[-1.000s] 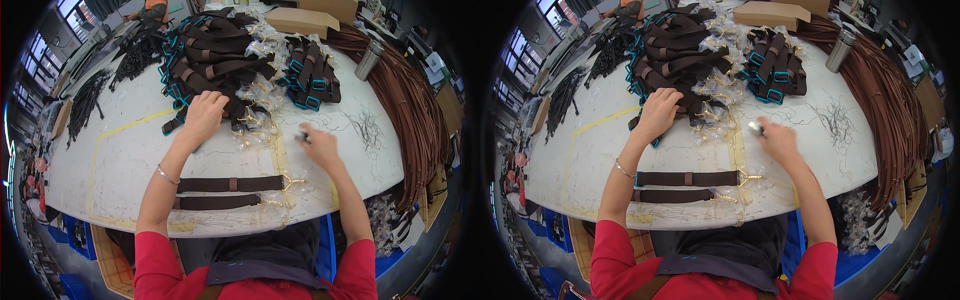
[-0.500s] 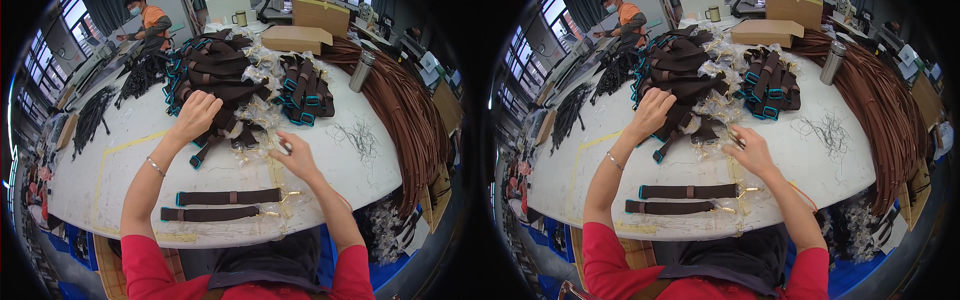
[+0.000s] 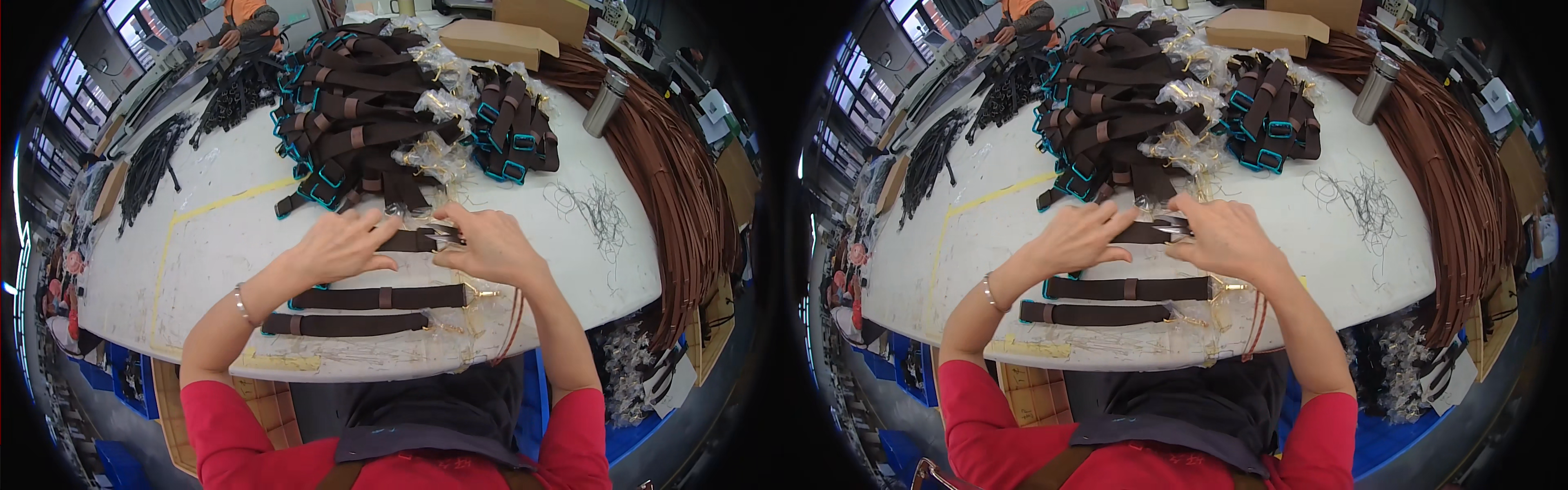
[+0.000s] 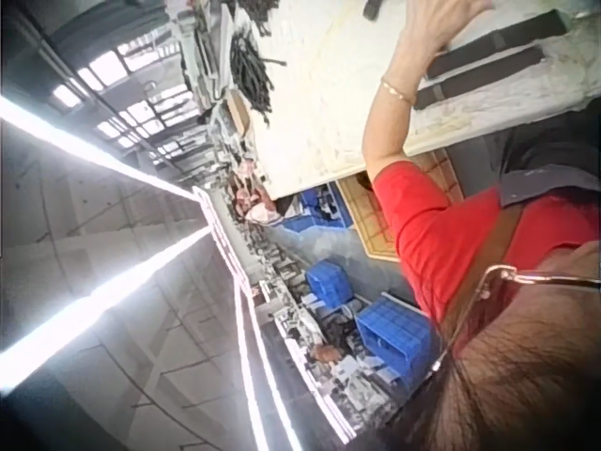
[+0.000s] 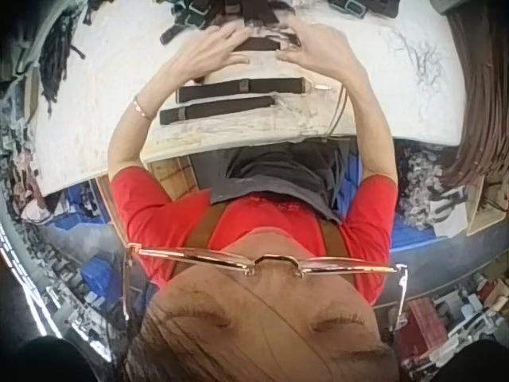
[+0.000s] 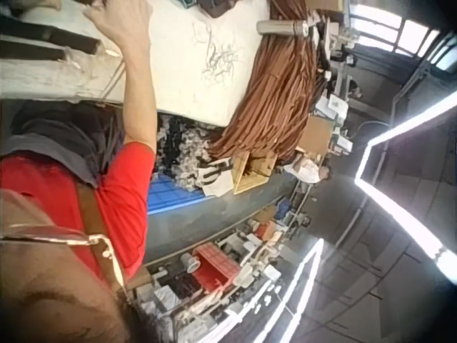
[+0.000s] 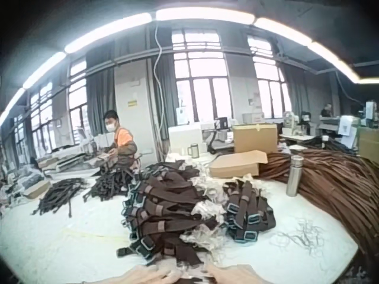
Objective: The person uses a small metal tool to attach gold-colored metal hooks to the ends of brown fabric straps. They repeatedly pick up a strap, position the hook, and use the tool to secure it, then place the finished strap on a pile on the table.
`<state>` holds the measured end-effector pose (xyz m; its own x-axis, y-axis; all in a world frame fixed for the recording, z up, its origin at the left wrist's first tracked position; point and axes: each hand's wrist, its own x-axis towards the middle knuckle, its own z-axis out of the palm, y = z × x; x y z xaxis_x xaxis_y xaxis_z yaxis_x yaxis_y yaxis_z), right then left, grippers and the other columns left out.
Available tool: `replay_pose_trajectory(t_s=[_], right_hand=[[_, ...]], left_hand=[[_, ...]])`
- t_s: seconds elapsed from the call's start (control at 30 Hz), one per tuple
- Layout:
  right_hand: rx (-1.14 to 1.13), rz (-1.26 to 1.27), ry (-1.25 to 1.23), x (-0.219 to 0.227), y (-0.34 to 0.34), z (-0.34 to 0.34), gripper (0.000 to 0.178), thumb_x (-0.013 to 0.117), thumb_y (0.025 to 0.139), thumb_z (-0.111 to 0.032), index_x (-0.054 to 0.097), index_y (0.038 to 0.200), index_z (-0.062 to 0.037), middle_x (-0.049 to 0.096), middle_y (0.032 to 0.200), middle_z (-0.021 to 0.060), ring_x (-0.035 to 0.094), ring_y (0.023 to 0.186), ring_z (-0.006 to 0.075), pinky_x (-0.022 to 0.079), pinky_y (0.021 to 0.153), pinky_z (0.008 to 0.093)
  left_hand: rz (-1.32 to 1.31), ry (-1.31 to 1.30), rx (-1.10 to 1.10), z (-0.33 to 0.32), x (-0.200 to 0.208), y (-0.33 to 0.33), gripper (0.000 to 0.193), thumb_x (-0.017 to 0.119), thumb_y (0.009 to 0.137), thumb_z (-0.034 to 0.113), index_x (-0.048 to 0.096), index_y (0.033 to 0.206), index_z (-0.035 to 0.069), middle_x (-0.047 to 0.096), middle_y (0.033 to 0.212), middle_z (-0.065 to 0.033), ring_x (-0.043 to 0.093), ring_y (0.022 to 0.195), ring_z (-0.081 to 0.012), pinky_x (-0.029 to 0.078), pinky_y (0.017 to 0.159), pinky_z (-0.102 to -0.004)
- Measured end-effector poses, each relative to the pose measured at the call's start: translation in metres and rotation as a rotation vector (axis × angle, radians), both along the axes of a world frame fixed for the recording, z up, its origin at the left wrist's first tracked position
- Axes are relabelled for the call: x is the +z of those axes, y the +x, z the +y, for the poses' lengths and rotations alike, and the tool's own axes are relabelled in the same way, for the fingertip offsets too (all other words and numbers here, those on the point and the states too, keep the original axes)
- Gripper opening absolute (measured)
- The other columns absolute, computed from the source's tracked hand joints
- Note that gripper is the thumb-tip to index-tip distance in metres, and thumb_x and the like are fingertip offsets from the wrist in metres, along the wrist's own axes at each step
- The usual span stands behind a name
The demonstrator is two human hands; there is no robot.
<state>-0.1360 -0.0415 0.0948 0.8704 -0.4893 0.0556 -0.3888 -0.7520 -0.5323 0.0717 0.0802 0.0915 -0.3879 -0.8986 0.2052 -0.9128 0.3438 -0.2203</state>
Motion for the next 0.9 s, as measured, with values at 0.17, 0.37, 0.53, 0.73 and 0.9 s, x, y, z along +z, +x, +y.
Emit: replay_pose_trajectory(t_s=[0.17,0.37,0.53,0.73,0.9], right_hand=[[-0.075,-0.005,0.078,-0.070,-0.047,-0.033,0.024,0.064,0.075,-0.019,0.061,0.094,-0.0042,0.063,0.084,0.0138,0.060,0.080,0.0315,0.046,0.072,0.0389],[-0.345,-0.179,0.245,-0.097,-0.051,-0.039,0.013,0.059,0.075,-0.009,0.058,0.081,0.0026,0.059,0.076,0.0165,0.058,0.069,0.0271,0.044,0.062,0.0364],[-0.340,-0.212,0.254,-0.100,-0.063,-0.041,0.011,0.056,0.076,-0.007,0.055,0.078,0.0031,0.058,0.067,0.0181,0.056,0.062,0.0321,0.043,0.059,0.0374],[-0.247,-0.058,-0.029,-0.086,-0.075,-0.051,0.017,0.059,0.081,-0.014,0.055,0.087,0.0012,0.059,0.065,0.0154,0.056,0.059,0.0299,0.040,0.054,0.0381],[-0.485,0.124,-0.105,-0.036,-0.065,-0.048,0.026,0.057,0.086,-0.025,0.051,0.103,-0.0061,0.063,0.069,0.0132,0.061,0.065,0.0323,0.044,0.059,0.0413]], left_hand=[[0.180,0.154,0.068,-0.021,-0.085,-0.026,0.046,0.058,0.083,0.037,0.046,0.124,0.021,0.048,0.091,-0.0090,0.059,0.073,-0.0222,0.048,0.049,-0.0336],[0.245,0.188,0.112,-0.020,-0.093,-0.023,0.044,0.061,0.082,0.030,0.049,0.123,0.022,0.046,0.088,-0.0071,0.056,0.076,-0.0221,0.047,0.051,-0.0346],[0.186,0.030,-0.053,-0.031,-0.081,-0.019,0.032,0.065,0.078,0.024,0.060,0.107,0.012,0.051,0.083,-0.0078,0.056,0.073,-0.0236,0.045,0.059,-0.0370],[0.798,0.340,0.144,-0.076,-0.073,-0.050,0.026,0.062,0.077,0.013,0.060,0.102,0.003,0.057,0.072,-0.0115,0.056,0.071,-0.0274,0.044,0.064,-0.0372],[0.849,0.261,0.074,-0.075,-0.100,-0.056,0.020,0.062,0.078,0.013,0.061,0.095,0.001,0.060,0.073,-0.0112,0.057,0.069,-0.0271,0.044,0.063,-0.0361]])
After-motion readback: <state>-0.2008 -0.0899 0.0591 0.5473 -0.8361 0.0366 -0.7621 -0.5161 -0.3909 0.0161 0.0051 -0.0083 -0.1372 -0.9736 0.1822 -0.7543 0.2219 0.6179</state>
